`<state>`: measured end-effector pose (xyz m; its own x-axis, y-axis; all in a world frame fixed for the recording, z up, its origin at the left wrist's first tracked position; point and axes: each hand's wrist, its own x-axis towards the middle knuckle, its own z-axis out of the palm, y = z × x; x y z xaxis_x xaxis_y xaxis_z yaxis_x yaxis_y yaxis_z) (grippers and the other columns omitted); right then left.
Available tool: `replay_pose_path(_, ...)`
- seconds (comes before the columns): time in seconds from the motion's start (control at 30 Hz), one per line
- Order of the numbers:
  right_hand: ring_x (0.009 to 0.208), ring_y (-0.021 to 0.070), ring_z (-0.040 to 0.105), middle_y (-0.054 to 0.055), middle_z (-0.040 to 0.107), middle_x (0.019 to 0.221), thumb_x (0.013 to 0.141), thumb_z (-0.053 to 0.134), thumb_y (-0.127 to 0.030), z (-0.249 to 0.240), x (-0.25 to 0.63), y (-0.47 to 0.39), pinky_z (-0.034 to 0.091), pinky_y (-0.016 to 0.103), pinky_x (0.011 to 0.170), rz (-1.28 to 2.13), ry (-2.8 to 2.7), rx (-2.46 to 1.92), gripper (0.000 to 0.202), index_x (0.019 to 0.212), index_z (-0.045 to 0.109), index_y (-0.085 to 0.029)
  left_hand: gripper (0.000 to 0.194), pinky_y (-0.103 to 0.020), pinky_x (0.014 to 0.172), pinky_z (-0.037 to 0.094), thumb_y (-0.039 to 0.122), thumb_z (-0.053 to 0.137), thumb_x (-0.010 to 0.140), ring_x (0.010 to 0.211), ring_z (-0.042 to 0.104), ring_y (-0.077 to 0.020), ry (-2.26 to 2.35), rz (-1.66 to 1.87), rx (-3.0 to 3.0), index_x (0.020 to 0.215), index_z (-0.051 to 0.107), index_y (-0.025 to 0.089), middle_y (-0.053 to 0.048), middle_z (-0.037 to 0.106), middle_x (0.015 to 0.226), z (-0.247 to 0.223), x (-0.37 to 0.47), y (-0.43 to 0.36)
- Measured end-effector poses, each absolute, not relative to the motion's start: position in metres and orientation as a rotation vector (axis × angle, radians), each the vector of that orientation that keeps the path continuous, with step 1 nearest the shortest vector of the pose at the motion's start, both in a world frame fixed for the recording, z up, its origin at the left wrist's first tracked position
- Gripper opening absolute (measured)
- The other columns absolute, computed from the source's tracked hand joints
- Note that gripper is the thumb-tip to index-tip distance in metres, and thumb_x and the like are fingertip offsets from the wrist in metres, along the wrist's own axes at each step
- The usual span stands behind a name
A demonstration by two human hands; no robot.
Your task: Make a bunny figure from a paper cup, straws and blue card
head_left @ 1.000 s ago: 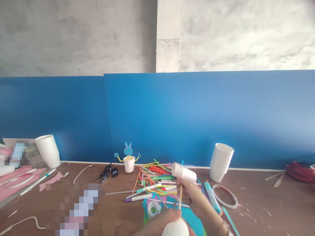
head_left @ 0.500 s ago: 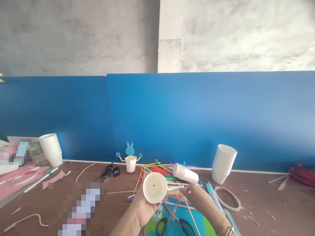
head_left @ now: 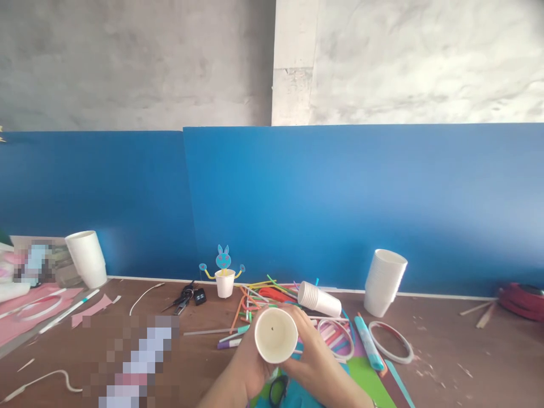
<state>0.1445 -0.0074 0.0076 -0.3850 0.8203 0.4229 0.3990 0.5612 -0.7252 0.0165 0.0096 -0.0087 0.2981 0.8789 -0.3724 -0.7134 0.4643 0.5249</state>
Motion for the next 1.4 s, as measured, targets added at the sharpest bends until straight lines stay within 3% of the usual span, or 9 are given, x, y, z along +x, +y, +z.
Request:
replay_pose_path(0.33,0.103,0.0269,0.056,0.009,0.064,0.111,0.07,0.063,-0.015,0.005,0.145,-0.005,0.046,0.038,0.087,0.703,-1.932,-1.0,0.047,0.117,0.058,-0.021,0.031,-0.028,0.06,0.04,0.047,0.061,0.076,0.071,0.059,-0.0193,0.744,1.079,0.386,0.086,0.061,0.017,-0.004,0.065,0.075,-0.031,0.014,0.02)
replay_pose_path(0.47,0.1,0.0266,0.06,0.009,0.067,0.109,0.069,0.069,-0.033,-0.003,0.149,0.007,0.047,0.036,0.086,0.993,-1.618,-1.03,0.05,0.116,0.059,-0.019,0.027,-0.027,0.062,0.04,0.038,0.061,0.073,0.08,0.06,-0.0213,0.768,1.156,0.492,0.092,0.062,0.018,-0.004,0.066,0.085,-0.022,0.011,0.022)
replay_pose_path(0.6,0.077,0.0216,0.066,0.01,0.071,0.086,0.076,0.057,-0.059,-0.017,0.159,0.022,0.048,0.028,0.061,1.425,-1.296,-1.128,0.05,0.095,0.066,-0.013,0.049,-0.029,0.081,0.041,0.027,0.069,0.065,0.103,0.056,-0.0239,0.567,1.244,0.77,0.113,0.06,0.021,-0.006,0.065,0.109,-0.014,0.004,0.017)
replay_pose_path(0.67,0.068,0.019,0.065,0.008,0.069,0.076,0.075,0.056,-0.063,-0.023,0.161,0.027,0.043,0.023,0.052,1.461,-1.328,-1.174,0.053,0.085,0.067,-0.012,0.053,-0.031,0.083,0.041,0.032,0.071,0.068,0.102,0.057,-0.025,0.491,1.162,0.844,0.118,0.058,0.02,-0.008,0.065,0.109,-0.016,0.003,0.015)
replay_pose_path(0.8,0.055,0.0163,0.061,0.004,0.064,0.061,0.077,0.048,-0.069,-0.032,0.156,0.028,0.039,0.022,0.046,1.296,-1.581,-1.205,0.059,0.074,0.065,-0.013,0.046,-0.03,0.067,0.045,0.042,0.069,0.075,0.078,0.062,-0.0224,0.586,1.077,0.735,0.108,0.062,0.011,-0.01,0.068,0.085,-0.022,0.01,0.016)
replay_pose_path(0.9,0.056,0.0174,0.06,0.004,0.063,0.058,0.087,0.036,-0.061,-0.033,0.151,0.024,0.04,0.025,0.051,0.963,-1.662,-1.347,0.055,0.068,0.061,-0.016,0.041,-0.028,0.067,0.048,0.043,0.061,0.081,0.078,0.064,-0.0211,0.68,1.117,0.454,0.104,0.061,0.009,-0.01,0.068,0.08,-0.021,0.014,0.019)
replay_pose_path(1.13,0.065,0.0184,0.06,0.003,0.064,0.069,0.085,0.051,-0.028,-0.032,0.138,0.006,0.04,0.026,0.06,0.333,-1.914,-1.334,0.018,0.071,0.058,-0.02,0.036,-0.024,0.07,0.046,0.049,0.047,0.089,0.084,0.065,-0.0179,0.756,1.145,0.297,0.103,0.059,0.017,-0.004,0.069,0.081,-0.012,0.014,0.016)
replay_pose_path(1.27,0.07,0.0197,0.062,0.004,0.066,0.075,0.087,0.049,-0.022,-0.042,0.132,0.003,0.043,0.027,0.064,0.169,-1.917,-1.307,0.015,0.08,0.063,-0.02,0.039,-0.025,0.069,0.043,0.05,0.042,0.09,0.083,0.064,-0.0195,0.725,1.117,0.366,0.09,0.061,0.017,-0.003,0.067,0.075,-0.012,0.018,0.011)
replay_pose_path(1.4,0.07,0.0195,0.062,0.004,0.067,0.076,0.088,0.049,-0.024,-0.046,0.133,0.004,0.043,0.027,0.063,0.163,-1.903,-1.34,0.016,0.081,0.064,-0.02,0.04,-0.027,0.072,0.043,0.049,0.041,0.091,0.085,0.064,-0.021,0.743,1.108,0.37,0.097,0.061,0.014,-0.007,0.069,0.085,-0.011,0.023,0.007)
